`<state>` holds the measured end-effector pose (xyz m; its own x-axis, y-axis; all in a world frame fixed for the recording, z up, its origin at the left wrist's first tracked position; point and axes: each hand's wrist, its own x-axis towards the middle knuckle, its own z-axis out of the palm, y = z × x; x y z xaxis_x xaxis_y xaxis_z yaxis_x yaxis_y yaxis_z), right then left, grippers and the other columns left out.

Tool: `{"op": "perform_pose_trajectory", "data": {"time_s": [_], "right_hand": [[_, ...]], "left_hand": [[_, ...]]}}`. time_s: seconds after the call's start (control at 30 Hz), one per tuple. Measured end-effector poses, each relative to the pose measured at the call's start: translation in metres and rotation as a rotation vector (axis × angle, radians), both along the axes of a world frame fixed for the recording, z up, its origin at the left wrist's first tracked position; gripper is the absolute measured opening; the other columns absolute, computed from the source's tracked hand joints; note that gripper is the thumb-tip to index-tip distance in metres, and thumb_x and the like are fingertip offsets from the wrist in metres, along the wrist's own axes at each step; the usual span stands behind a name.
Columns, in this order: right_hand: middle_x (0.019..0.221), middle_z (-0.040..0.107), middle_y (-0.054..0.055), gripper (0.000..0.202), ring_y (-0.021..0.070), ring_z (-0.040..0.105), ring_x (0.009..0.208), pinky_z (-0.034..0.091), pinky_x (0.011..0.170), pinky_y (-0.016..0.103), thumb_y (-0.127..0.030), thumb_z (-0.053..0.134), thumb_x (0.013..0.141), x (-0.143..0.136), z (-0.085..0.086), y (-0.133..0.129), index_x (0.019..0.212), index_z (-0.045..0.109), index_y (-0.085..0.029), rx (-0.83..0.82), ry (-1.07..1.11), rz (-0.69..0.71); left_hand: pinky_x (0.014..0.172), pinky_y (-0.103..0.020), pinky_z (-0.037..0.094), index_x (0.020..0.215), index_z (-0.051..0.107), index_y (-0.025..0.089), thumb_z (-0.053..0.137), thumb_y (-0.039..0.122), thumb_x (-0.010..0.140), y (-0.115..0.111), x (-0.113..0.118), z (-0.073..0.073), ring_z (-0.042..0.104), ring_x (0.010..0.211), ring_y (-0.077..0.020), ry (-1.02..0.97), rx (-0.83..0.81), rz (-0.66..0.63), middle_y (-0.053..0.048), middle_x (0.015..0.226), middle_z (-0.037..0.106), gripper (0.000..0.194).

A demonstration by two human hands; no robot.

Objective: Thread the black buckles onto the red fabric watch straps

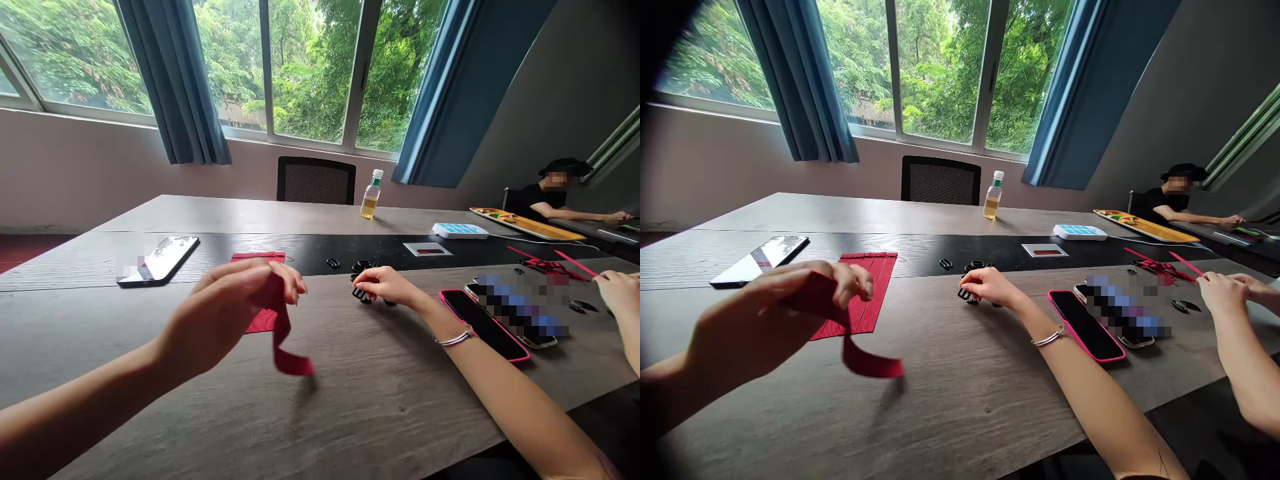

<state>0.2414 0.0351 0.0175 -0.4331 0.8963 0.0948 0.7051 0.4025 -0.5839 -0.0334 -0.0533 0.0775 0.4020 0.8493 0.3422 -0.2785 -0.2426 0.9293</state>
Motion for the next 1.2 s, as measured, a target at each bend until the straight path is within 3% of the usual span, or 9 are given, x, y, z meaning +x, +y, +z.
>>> {"op": "perform_pose_trajectory", "data": {"time_s": [0.17, 0.37, 0.47, 0.57, 0.73, 0.87, 1.0, 1.1, 1.2], "right_hand": [[0.074, 0.066, 0.004, 0.012, 0.0136, 0.061, 0.064, 0.049, 0.058, 0.024, -0.017, 0.055, 0.079, -0.005, -0.011, 0.005, 0.08, 0.066, -0.014, 0.189, -0.004, -0.017], [0.085, 0.064, 0.006, 0.016, 0.0174, 0.06, 0.082, 0.048, 0.078, 0.031, -0.008, 0.055, 0.078, -0.011, -0.021, 0.004, 0.082, 0.068, -0.017, 0.395, -0.094, 0.093], [0.085, 0.064, 0.007, 0.015, 0.0179, 0.059, 0.082, 0.048, 0.077, 0.032, -0.01, 0.058, 0.077, -0.014, -0.025, 0.002, 0.084, 0.069, -0.017, 0.426, -0.156, 0.171], [0.086, 0.065, 0.008, 0.013, 0.0186, 0.059, 0.081, 0.049, 0.076, 0.032, -0.013, 0.06, 0.078, -0.014, -0.026, 0.0, 0.086, 0.07, -0.016, 0.453, -0.213, 0.217], [0.084, 0.064, 0.008, 0.014, 0.0198, 0.057, 0.08, 0.049, 0.074, 0.034, -0.019, 0.057, 0.083, -0.016, -0.022, -0.005, 0.088, 0.069, -0.016, 0.51, -0.289, 0.248], [0.09, 0.064, 0.01, 0.016, 0.021, 0.056, 0.084, 0.047, 0.078, 0.036, -0.022, 0.057, 0.083, -0.036, -0.015, -0.025, 0.091, 0.068, -0.014, 0.557, -0.311, 0.321], [0.102, 0.064, 0.008, 0.027, 0.0193, 0.054, 0.093, 0.042, 0.086, 0.033, -0.035, 0.047, 0.09, -0.067, -0.011, -0.062, 0.102, 0.064, -0.016, 0.621, -0.27, 0.554], [0.127, 0.053, 0.002, 0.044, 0.0209, 0.039, 0.12, 0.035, 0.096, 0.033, -0.048, 0.049, 0.087, -0.084, -0.013, -0.086, 0.123, 0.051, -0.023, 0.572, -0.297, 0.73], [0.134, 0.048, -0.004, 0.049, 0.0213, 0.032, 0.126, 0.032, 0.097, 0.034, -0.049, 0.05, 0.086, -0.088, -0.016, -0.092, 0.129, 0.044, -0.026, 0.516, -0.346, 0.796]], "left_hand": [[0.056, -0.021, 0.046, 0.082, 0.069, 0.023, 0.062, 0.028, 0.073, 0.009, -0.003, 0.002, 0.058, 0.069, -0.0135, 0.084, -0.061, 0.084, 0.0, 0.079, 0.065, 0.013], [0.082, -0.031, 0.047, 0.112, 0.059, 0.023, 0.053, 0.038, 0.081, 0.05, -0.003, -0.033, 0.057, 0.097, -0.0197, 0.596, 0.052, 0.082, -0.005, 0.106, 0.064, 0.036], [0.086, -0.038, 0.046, 0.111, 0.058, 0.02, 0.047, 0.035, 0.082, 0.067, -0.006, -0.056, 0.057, 0.099, -0.0229, 0.885, 0.242, 0.085, -0.007, 0.108, 0.063, 0.034], [0.096, -0.043, 0.039, 0.11, 0.059, 0.019, 0.044, 0.026, 0.084, 0.077, -0.01, -0.071, 0.044, 0.118, -0.0272, 1.138, 0.539, 0.14, -0.008, 0.126, 0.055, 0.031], [0.096, -0.05, 0.038, 0.121, 0.054, 0.019, 0.046, 0.028, 0.087, 0.081, -0.012, -0.075, 0.034, 0.127, -0.0352, 1.499, 0.675, 0.19, -0.01, 0.138, 0.043, 0.036], [0.097, -0.051, 0.036, 0.122, 0.053, 0.016, 0.044, 0.031, 0.089, 0.08, -0.011, -0.075, 0.032, 0.129, -0.036, 1.535, 0.696, 0.265, -0.013, 0.136, 0.044, 0.037], [0.097, -0.048, 0.037, 0.121, 0.053, 0.017, 0.048, 0.031, 0.087, 0.082, -0.012, -0.079, 0.038, 0.125, -0.0323, 1.405, 0.73, 0.345, -0.012, 0.131, 0.051, 0.037], [0.097, -0.045, 0.038, 0.111, 0.059, 0.018, 0.045, 0.027, 0.087, 0.082, -0.013, -0.079, 0.045, 0.119, -0.0283, 1.303, 0.764, 0.28, -0.008, 0.121, 0.059, 0.029], [0.098, -0.046, 0.036, 0.101, 0.064, 0.021, 0.043, 0.027, 0.088, 0.08, -0.012, -0.079, 0.046, 0.119, -0.0274, 1.301, 0.789, 0.181, -0.004, 0.115, 0.063, 0.025]]}}
